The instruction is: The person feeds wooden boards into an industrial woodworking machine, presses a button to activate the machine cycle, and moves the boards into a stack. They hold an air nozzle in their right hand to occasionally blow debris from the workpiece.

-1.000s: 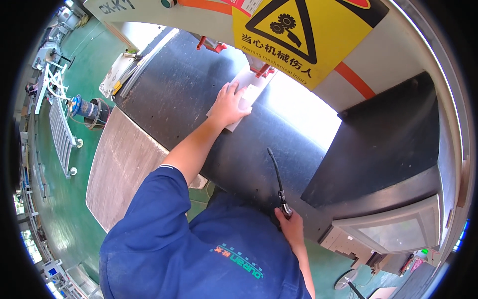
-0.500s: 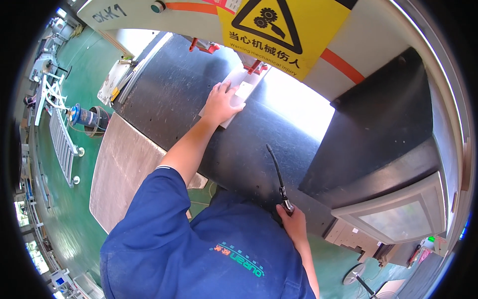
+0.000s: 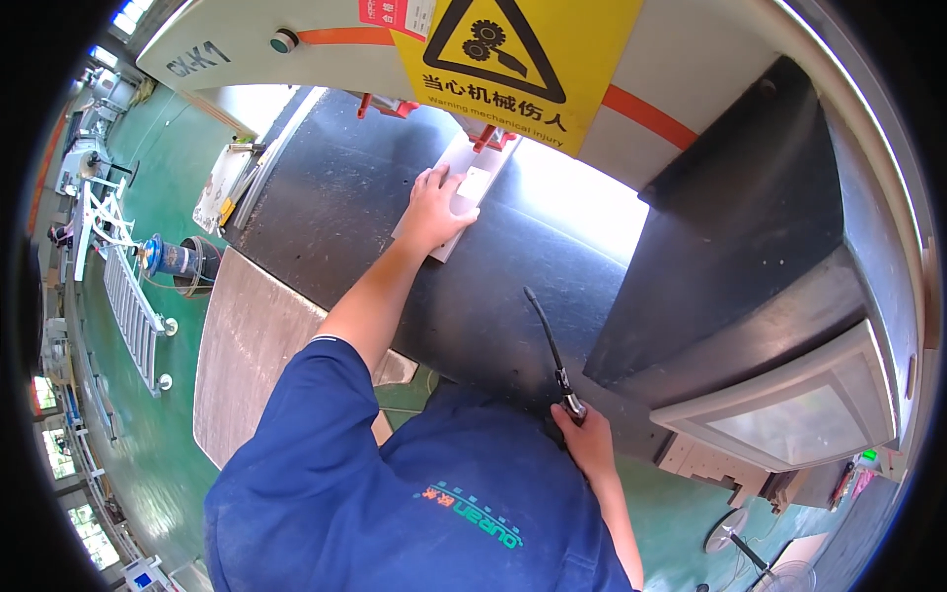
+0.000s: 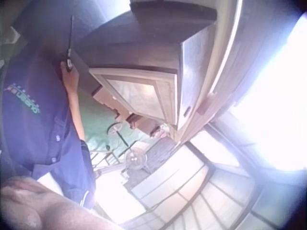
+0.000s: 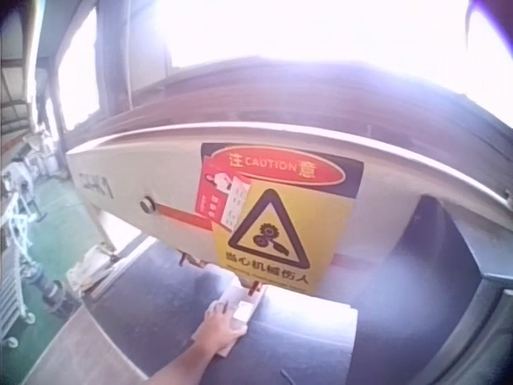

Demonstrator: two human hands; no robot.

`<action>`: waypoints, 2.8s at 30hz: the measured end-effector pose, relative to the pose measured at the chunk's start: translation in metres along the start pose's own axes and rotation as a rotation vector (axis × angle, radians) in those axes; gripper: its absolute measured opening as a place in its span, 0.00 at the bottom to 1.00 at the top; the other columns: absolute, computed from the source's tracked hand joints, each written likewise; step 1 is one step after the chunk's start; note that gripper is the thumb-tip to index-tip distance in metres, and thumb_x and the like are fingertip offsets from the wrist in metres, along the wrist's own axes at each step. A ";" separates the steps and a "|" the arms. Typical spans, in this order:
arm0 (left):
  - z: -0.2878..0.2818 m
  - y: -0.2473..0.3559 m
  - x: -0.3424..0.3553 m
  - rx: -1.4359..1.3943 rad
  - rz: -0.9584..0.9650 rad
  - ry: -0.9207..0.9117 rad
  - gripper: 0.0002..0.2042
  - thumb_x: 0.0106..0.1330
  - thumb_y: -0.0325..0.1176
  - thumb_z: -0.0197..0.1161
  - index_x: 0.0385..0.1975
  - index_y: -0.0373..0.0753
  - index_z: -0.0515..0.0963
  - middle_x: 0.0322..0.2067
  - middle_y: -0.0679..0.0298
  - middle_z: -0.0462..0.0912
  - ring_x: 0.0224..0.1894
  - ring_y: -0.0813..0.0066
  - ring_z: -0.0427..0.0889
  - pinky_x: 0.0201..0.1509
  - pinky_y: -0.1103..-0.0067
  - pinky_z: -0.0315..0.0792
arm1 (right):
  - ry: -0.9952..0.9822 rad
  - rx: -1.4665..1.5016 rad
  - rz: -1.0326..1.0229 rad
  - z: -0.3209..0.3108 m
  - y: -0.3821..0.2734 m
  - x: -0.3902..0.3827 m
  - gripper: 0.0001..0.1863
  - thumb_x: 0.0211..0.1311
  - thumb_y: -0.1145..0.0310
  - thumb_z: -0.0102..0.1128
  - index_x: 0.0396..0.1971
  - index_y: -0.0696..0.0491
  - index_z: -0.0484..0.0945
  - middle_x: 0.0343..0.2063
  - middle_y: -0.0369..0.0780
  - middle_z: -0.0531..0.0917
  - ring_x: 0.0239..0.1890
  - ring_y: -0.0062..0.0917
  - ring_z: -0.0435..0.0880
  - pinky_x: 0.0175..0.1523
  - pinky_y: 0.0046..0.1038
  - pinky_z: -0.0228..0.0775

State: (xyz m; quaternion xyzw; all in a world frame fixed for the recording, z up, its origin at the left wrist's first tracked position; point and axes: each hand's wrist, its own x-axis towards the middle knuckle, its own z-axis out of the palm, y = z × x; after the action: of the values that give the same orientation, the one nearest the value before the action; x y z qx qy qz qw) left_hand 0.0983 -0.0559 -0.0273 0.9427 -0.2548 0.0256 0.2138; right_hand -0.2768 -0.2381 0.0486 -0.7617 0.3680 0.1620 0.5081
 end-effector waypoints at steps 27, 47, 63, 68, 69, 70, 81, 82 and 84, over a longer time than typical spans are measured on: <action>0.021 0.009 -0.020 0.099 -0.084 0.060 0.39 0.52 0.54 0.68 0.65 0.46 0.65 0.66 0.37 0.55 0.67 0.39 0.56 0.71 0.53 0.51 | 0.000 0.013 0.012 0.000 0.002 0.001 0.18 0.62 0.56 0.65 0.32 0.60 0.79 0.18 0.38 0.76 0.24 0.19 0.72 0.34 0.28 0.66; 0.011 -0.013 -0.006 -0.051 -0.099 0.012 0.39 0.55 0.56 0.68 0.63 0.40 0.65 0.62 0.46 0.63 0.64 0.45 0.62 0.67 0.57 0.59 | 0.018 -0.025 -0.028 -0.001 0.000 -0.002 0.20 0.61 0.54 0.65 0.34 0.60 0.80 0.22 0.46 0.81 0.28 0.28 0.80 0.38 0.31 0.69; 0.022 0.024 -0.011 0.112 -0.161 0.052 0.42 0.53 0.55 0.68 0.64 0.39 0.62 0.64 0.36 0.56 0.66 0.40 0.58 0.71 0.57 0.53 | 0.014 -0.046 -0.014 0.000 0.008 0.001 0.20 0.61 0.53 0.64 0.36 0.58 0.80 0.25 0.47 0.82 0.30 0.34 0.83 0.39 0.32 0.70; 0.015 0.025 -0.011 0.109 -0.181 0.028 0.41 0.52 0.55 0.69 0.64 0.39 0.63 0.64 0.37 0.56 0.66 0.41 0.58 0.71 0.58 0.53 | 0.012 -0.035 -0.001 0.001 0.006 0.000 0.20 0.61 0.53 0.64 0.35 0.59 0.80 0.25 0.47 0.83 0.30 0.34 0.83 0.39 0.32 0.70; 0.013 0.022 -0.010 0.092 -0.170 0.020 0.41 0.52 0.54 0.69 0.64 0.39 0.63 0.64 0.37 0.56 0.66 0.41 0.57 0.72 0.59 0.52 | 0.011 -0.034 0.001 0.001 0.007 0.000 0.20 0.61 0.53 0.64 0.35 0.59 0.80 0.25 0.47 0.83 0.30 0.34 0.83 0.39 0.32 0.70; 0.011 0.019 -0.009 0.075 -0.159 0.012 0.41 0.52 0.54 0.70 0.63 0.39 0.64 0.64 0.38 0.56 0.67 0.42 0.57 0.72 0.60 0.52 | 0.009 -0.034 -0.001 0.000 0.008 0.000 0.20 0.61 0.53 0.64 0.35 0.59 0.80 0.25 0.46 0.83 0.30 0.34 0.83 0.39 0.32 0.70; 0.012 0.021 -0.007 0.034 -0.191 0.024 0.41 0.51 0.53 0.71 0.63 0.38 0.64 0.64 0.39 0.56 0.68 0.42 0.56 0.72 0.59 0.51 | 0.002 -0.057 -0.014 -0.001 0.007 0.001 0.21 0.61 0.53 0.64 0.34 0.59 0.80 0.25 0.47 0.83 0.31 0.34 0.84 0.40 0.32 0.70; 0.011 0.022 -0.007 0.027 -0.199 0.012 0.41 0.51 0.53 0.70 0.63 0.38 0.64 0.65 0.39 0.56 0.68 0.42 0.55 0.73 0.59 0.51 | -0.004 -0.061 -0.009 -0.001 0.003 -0.001 0.21 0.61 0.52 0.64 0.35 0.59 0.80 0.26 0.47 0.83 0.32 0.35 0.84 0.40 0.32 0.71; 0.012 0.022 -0.006 0.027 -0.198 0.013 0.41 0.51 0.54 0.70 0.63 0.39 0.64 0.65 0.39 0.56 0.68 0.41 0.55 0.73 0.59 0.51 | -0.008 -0.065 -0.006 -0.001 0.001 -0.001 0.21 0.61 0.52 0.64 0.35 0.59 0.80 0.26 0.47 0.83 0.32 0.36 0.84 0.40 0.33 0.71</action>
State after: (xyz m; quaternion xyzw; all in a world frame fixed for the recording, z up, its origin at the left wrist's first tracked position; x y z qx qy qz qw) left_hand 0.0815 -0.0750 -0.0302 0.9659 -0.1587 0.0137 0.2042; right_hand -0.2788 -0.2392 0.0490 -0.7784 0.3579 0.1754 0.4851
